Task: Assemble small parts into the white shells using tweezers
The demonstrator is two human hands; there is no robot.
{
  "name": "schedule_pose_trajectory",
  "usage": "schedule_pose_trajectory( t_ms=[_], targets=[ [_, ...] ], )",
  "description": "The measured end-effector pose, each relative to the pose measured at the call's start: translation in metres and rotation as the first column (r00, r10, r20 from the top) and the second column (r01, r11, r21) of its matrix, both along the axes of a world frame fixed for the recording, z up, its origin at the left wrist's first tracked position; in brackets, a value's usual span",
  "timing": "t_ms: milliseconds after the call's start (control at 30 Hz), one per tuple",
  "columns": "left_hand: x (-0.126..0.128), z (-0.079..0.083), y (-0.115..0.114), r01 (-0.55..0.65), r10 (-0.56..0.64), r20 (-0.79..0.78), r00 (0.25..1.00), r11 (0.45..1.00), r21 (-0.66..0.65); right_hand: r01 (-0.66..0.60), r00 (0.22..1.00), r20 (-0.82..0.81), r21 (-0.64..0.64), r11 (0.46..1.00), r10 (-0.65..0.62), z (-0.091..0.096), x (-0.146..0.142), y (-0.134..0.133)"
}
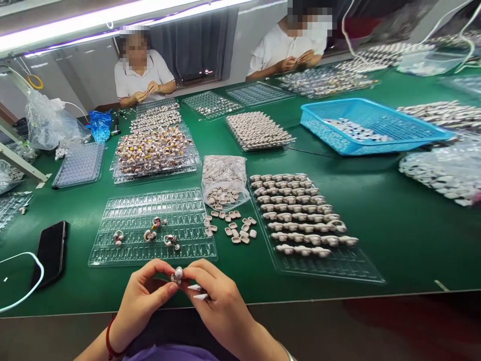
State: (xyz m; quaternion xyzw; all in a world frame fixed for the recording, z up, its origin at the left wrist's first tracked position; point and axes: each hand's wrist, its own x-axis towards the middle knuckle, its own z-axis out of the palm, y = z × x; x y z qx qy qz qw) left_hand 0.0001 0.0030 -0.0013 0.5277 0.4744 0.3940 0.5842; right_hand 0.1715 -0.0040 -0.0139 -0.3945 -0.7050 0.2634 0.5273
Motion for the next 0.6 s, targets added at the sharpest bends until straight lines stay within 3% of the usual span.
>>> schedule_pose_trajectory(
  t_ms=[167, 600],
  targets=[
    [0.0007, 0.0031, -0.0008, 0.020, -0.008, -0.104, 0.995, 0.993, 0.115, 0.044, 0.998, 0.043, 0.027, 0.999, -0.045, -0.0009, -0.0019, -0.0018],
    [0.0040, 0.0049, -0.0010, 0.020, 0.010, -0.164, 0.986, 0.984, 0.178, 0.041, 0.995, 0.095, 0.010, 0.999, -0.042, -0.0043, -0.0050, 0.0003]
  ],
)
